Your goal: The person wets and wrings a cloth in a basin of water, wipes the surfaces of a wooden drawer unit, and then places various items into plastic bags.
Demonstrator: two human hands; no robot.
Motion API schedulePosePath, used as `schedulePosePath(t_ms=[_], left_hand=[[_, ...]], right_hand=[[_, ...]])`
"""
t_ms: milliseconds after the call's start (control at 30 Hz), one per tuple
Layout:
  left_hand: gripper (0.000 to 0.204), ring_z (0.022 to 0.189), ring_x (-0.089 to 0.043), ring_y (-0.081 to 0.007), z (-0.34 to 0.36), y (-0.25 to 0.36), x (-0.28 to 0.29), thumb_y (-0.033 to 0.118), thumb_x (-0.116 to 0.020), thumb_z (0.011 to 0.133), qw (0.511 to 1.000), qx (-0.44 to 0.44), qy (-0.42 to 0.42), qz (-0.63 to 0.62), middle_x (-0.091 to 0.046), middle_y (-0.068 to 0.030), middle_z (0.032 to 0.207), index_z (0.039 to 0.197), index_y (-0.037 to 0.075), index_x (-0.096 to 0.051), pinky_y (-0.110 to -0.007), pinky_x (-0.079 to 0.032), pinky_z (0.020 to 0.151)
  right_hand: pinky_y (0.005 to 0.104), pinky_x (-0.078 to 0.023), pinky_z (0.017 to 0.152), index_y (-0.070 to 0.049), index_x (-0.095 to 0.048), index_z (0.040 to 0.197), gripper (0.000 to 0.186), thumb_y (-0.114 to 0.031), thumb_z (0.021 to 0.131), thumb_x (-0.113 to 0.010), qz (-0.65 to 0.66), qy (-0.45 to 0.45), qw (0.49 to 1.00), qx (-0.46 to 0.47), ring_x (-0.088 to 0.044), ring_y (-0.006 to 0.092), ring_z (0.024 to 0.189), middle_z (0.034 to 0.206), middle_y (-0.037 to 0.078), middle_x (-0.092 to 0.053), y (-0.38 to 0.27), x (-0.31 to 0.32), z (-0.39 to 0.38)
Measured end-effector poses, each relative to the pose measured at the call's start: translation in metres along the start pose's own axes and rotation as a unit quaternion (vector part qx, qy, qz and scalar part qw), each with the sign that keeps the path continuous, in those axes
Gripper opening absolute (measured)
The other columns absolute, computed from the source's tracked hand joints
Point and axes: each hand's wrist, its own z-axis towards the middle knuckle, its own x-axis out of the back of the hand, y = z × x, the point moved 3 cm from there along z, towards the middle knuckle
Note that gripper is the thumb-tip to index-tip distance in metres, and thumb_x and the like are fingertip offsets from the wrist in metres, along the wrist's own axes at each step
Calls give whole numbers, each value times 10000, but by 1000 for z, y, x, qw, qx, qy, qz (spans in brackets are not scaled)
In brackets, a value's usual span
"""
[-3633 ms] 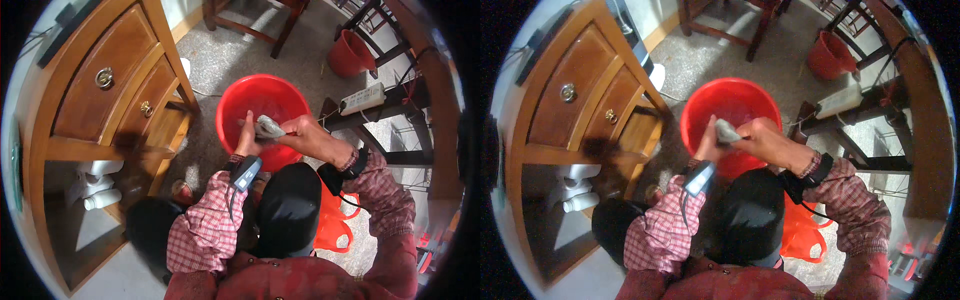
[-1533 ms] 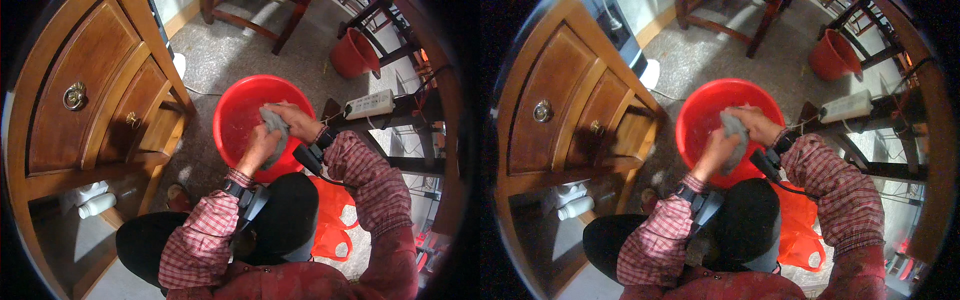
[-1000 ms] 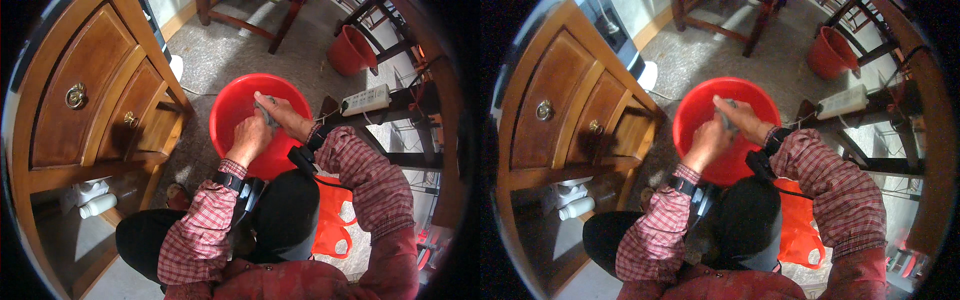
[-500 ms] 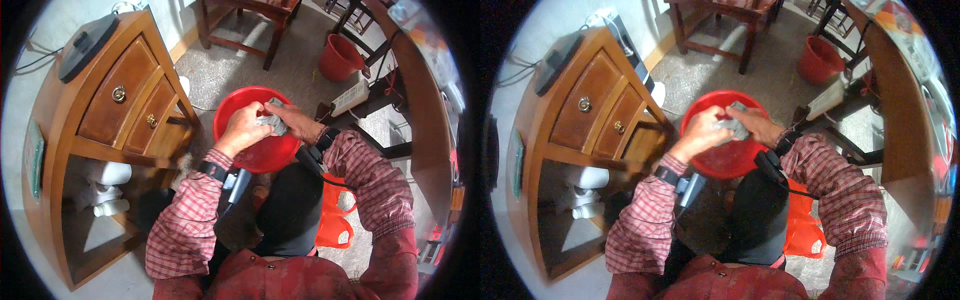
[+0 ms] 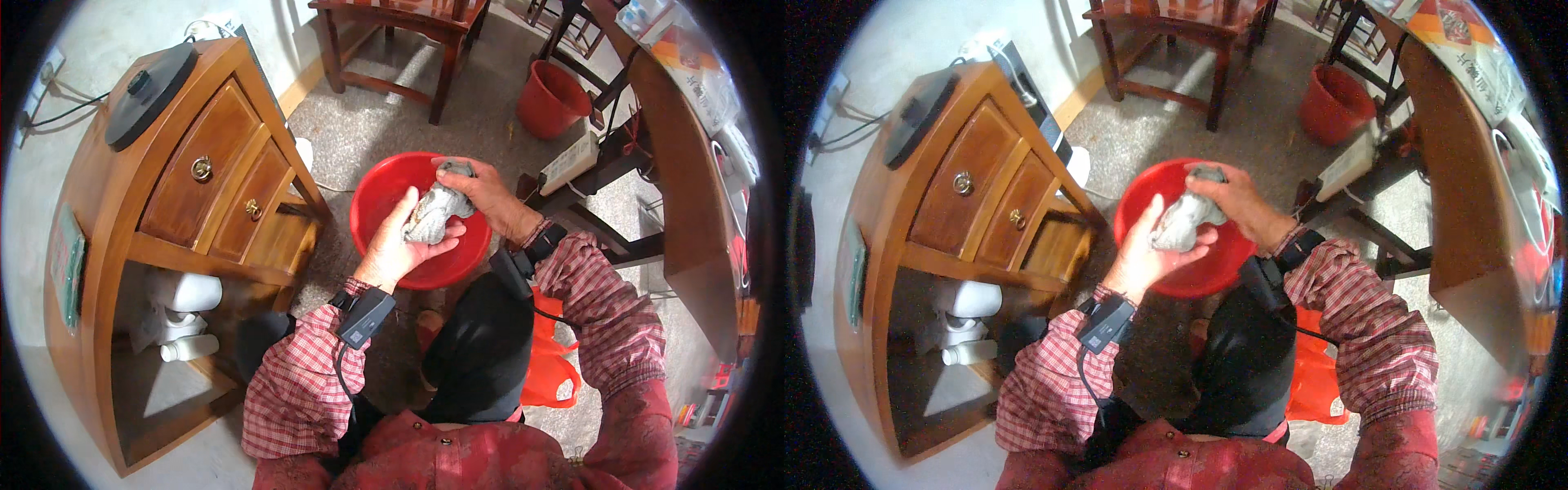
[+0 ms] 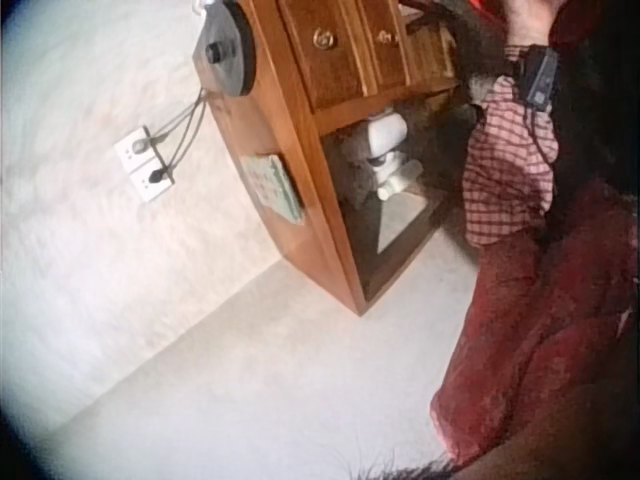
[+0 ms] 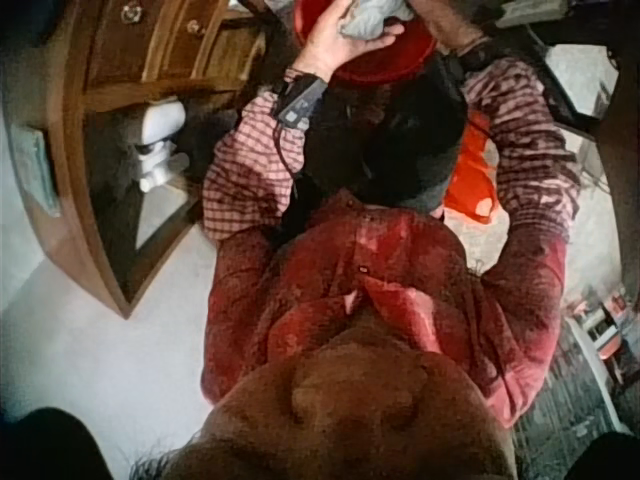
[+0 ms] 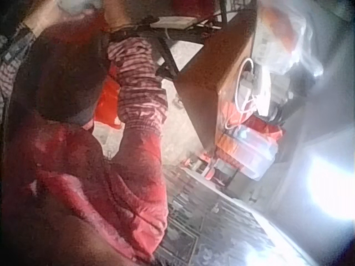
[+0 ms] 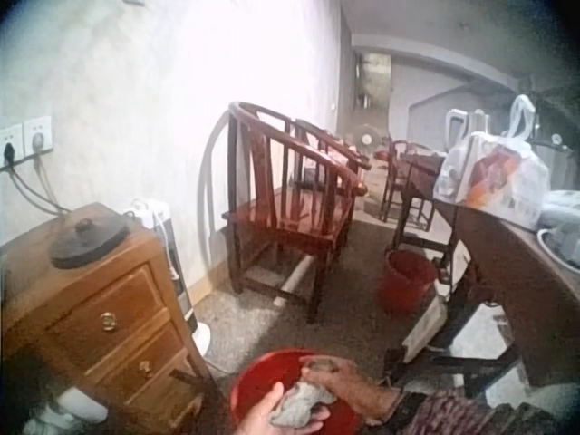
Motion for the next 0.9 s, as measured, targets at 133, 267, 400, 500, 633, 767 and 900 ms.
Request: schedulePosePath(t_ms=[133, 267, 400, 500, 633, 767, 900], left_hand=[[421, 990, -671, -236, 4, 7, 8, 315, -576, 980, 992, 5, 12, 129, -681, -149, 1119, 1276, 16, -566, -353, -539, 858], [323, 961, -659, -157, 15, 8, 8, 168, -657, 912, 955, -18, 57, 289, -693, -74, 1062, 1197, 19, -623, -290, -524, 855], [389, 931, -685, -204, 34, 9, 16, 122, -773, 777, 900, -145, 115, 394, -708, -91, 1029, 1125, 7, -644, -333, -531, 844], [450, 935, -699, -316, 46, 2, 29, 181, -813, 723, 645, -106, 246, 716, -704, -197, 1028, 1090, -15, -641, -404, -544, 828], [494, 926, -673, -412, 48, -13, 41, 249, -755, 766, 530, -75, 262, 803, -682, -255, 977, 1128, -9, -539, -499, -537, 767], [391, 873, -668, -429, 52, -26, 63, 227, -681, 827, 473, -79, 262, 837, -658, -245, 975, 1100, 10, -505, -531, -532, 726], [425, 879, -660, -440, 51, -24, 62, 183, -709, 804, 440, -113, 246, 856, -644, -239, 1023, 1133, 16, -497, -534, -532, 740]], right_hand=[[288, -519, 766, -25, -666, 1163, 342, -213, 881, -713, -6, -42, 999, -8, -649, 144, 873, 988, 68, -702, 10, 4, 19], [295, -514, 754, -28, -688, 1100, 300, -242, 889, -704, -56, -56, 997, 4, -641, 136, 856, 954, 56, -699, 19, 7, 34], [289, -510, 748, -25, -702, 1019, 253, -239, 883, -698, -90, -64, 993, -28, -633, 126, 852, 914, 57, -689, 24, -3, 45], [319, -521, 760, -31, -701, 1000, 240, -233, 875, -678, -173, -102, 979, 19, -651, 170, 841, 918, 95, -698, 61, 11, 70], [359, -527, 748, -30, -698, 995, 263, -251, 853, -683, -304, -125, 945, 7, -654, 206, 833, 923, 100, -693, 92, 13, 87], [350, -523, 643, -15, -686, 974, 260, -253, 869, -684, -388, -50, 917, -71, -625, 152, 746, 818, 33, -663, 116, 6, 91], [376, -533, 803, -36, -708, 1022, 385, -377, 843, -698, -282, -76, 953, -80, -677, 232, 908, 1006, 135, -714, 121, 16, 92]])
